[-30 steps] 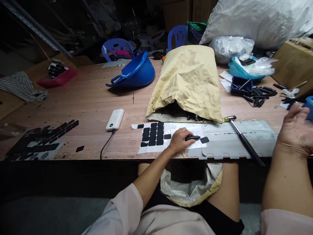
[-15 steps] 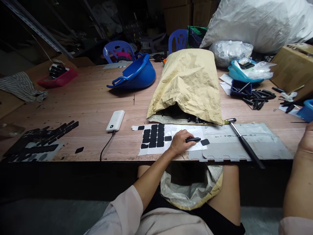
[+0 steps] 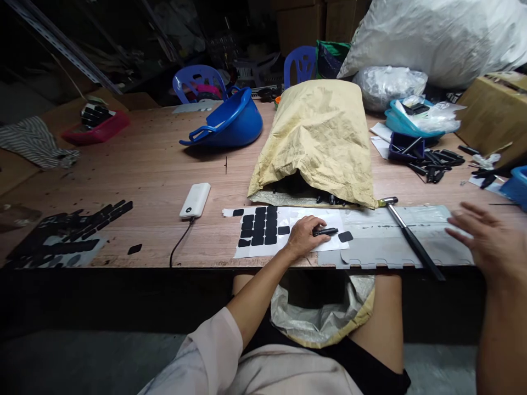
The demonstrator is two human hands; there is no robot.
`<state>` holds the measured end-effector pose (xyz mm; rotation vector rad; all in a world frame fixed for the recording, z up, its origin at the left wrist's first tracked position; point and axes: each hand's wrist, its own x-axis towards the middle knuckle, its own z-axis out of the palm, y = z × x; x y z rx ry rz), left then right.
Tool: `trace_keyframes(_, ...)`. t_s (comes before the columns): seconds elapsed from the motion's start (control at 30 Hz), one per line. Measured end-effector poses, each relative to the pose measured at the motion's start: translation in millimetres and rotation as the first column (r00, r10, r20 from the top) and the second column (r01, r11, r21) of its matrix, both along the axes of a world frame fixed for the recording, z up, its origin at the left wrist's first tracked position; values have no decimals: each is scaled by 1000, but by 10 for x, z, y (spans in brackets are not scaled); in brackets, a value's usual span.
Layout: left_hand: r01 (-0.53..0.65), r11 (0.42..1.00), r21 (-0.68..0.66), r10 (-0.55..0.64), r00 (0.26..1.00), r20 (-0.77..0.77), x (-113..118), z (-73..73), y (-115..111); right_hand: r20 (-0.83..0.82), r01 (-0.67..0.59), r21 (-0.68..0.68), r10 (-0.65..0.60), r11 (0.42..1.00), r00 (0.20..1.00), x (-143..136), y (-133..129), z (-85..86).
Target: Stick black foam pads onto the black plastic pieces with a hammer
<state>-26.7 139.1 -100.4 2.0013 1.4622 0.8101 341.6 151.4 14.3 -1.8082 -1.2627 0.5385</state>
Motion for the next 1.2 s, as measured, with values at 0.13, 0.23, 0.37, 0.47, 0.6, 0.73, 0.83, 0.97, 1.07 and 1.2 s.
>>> trace_keyframes(0.13, -1, 1000, -11, 1, 1000, -28, -1, 32, -3, 251, 144, -301, -67, 943, 966, -236, 177, -491)
trace_keyframes(0.23, -4, 1000, -9, 3, 999, -39, -4, 59, -17, 483, 163, -348, 27, 923, 875, -400, 130, -604)
trace_keyframes(0.37, -2, 1000, -4, 1, 999, -53, -6, 71, -23, 631, 96, -319, 135, 943, 764, -591, 39, -623)
trace_keyframes(0.47, -8, 1000, -6, 7, 998, -58, -6, 57, -10, 660, 110, -331, 147, 937, 737, -659, -3, -589)
trace_keyframes(0.6, 0, 1000, -13, 0, 999, -38, -10, 24, 10, 603, 156, -208, 1, 966, 798, -755, -182, -450)
trace_keyframes(0.73, -5, 1000, -21, 5, 1000, -2, -20, 1, 13, 140, -55, -75, 65, 996, 988, -1071, -609, -392)
trace_keyframes(0.83, -11, 1000, -18, 11, 1000, 20, -25, -3, 12, -56, -305, 0, 304, 952, 951, -1384, -930, -505)
trace_keyframes(0.97, 12, 1000, -9, -11, 999, 40, -32, 1, 19, 259, -478, 141, 434, 867, 863, -1641, -1124, -682)
trace_keyframes(1.07, 16, 1000, -2, -16, 998, 53, -34, 5, 22, 396, -520, 189, 420, 833, 817, -1696, -1144, -732)
trace_keyframes(1.2, 12, 1000, -5, -12, 998, 64, -30, 0, 24, 433, -516, 229, 388, 825, 813, -1695, -1149, -792)
